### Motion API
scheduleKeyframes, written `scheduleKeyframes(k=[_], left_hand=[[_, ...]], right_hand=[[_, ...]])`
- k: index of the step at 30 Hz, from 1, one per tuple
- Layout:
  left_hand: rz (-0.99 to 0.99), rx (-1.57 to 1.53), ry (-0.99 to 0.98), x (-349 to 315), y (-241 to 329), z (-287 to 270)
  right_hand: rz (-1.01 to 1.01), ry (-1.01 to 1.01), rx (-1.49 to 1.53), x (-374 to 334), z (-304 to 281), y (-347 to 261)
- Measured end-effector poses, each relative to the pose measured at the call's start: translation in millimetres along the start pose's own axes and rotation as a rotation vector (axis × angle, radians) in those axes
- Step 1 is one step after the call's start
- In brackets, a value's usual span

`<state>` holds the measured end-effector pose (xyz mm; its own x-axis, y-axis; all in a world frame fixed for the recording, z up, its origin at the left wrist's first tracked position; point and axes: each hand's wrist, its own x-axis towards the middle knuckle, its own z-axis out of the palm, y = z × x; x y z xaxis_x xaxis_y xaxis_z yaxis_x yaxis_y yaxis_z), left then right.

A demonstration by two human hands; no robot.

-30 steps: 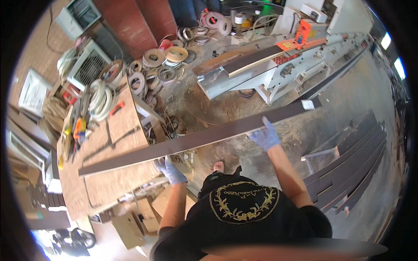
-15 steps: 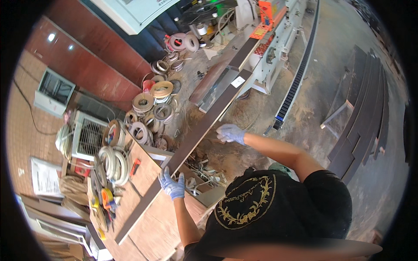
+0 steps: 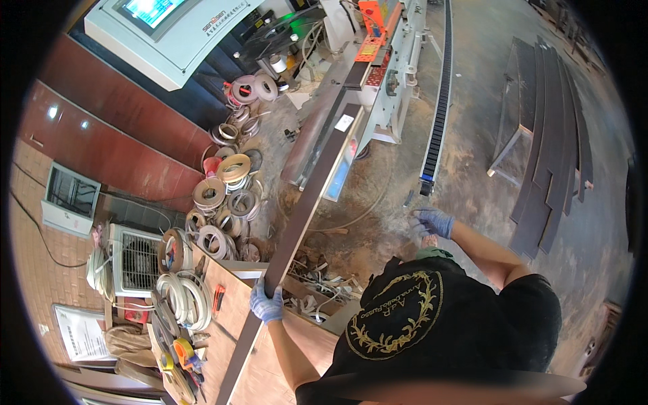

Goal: The person repeatedly picks up long dark strips from a pile on the floor and feeds them into a machine. They then retrieve the processed strips and place them onto a nearby rack. The task involves continuous handling of the strips and operating the machine.

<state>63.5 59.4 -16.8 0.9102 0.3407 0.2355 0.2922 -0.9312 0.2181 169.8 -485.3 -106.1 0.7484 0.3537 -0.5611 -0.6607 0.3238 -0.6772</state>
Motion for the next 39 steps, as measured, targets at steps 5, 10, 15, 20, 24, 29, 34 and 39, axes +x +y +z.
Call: scheduleKeyframes(k=[5,10,15,20,24,29,34,39], left_hand=[[-0.058,0.075,-0.008,41.9,56.1,22.1],[-0.130,0.083,-0.089,71.6,120.4,30.7],[-0.165,0.103,-0.160,95.5,168.9,35.1],[-0.121,0.066,-0.121,110.5,190.5,50.4],[0.051,0.046,-0.038,101.4,171.6,57.2],[0.182,-0.051,0.051,63.5,105.2,36.2],[0.082,-0.036,0.001,38.2,53.3,16.5],[0.025,-0.062,-0.029,41.7,49.9,24.4]], right_hand=[[-0.047,0.130,-0.241,6.0,7.7,-16.9],[-0.153,0.103,-0.410,18.5,34.2,-39.7],[-0.450,0.002,-0.948,54.4,84.6,-85.4],[-0.618,0.217,-1.383,99.4,161.7,-125.0],[-0.510,0.326,-1.523,131.4,202.1,-142.1],[-0.418,0.270,-1.553,156.6,211.7,-145.4],[-0.458,0.322,-1.611,171.0,208.4,-142.9],[-0.518,0.338,-1.653,178.3,197.7,-139.9]])
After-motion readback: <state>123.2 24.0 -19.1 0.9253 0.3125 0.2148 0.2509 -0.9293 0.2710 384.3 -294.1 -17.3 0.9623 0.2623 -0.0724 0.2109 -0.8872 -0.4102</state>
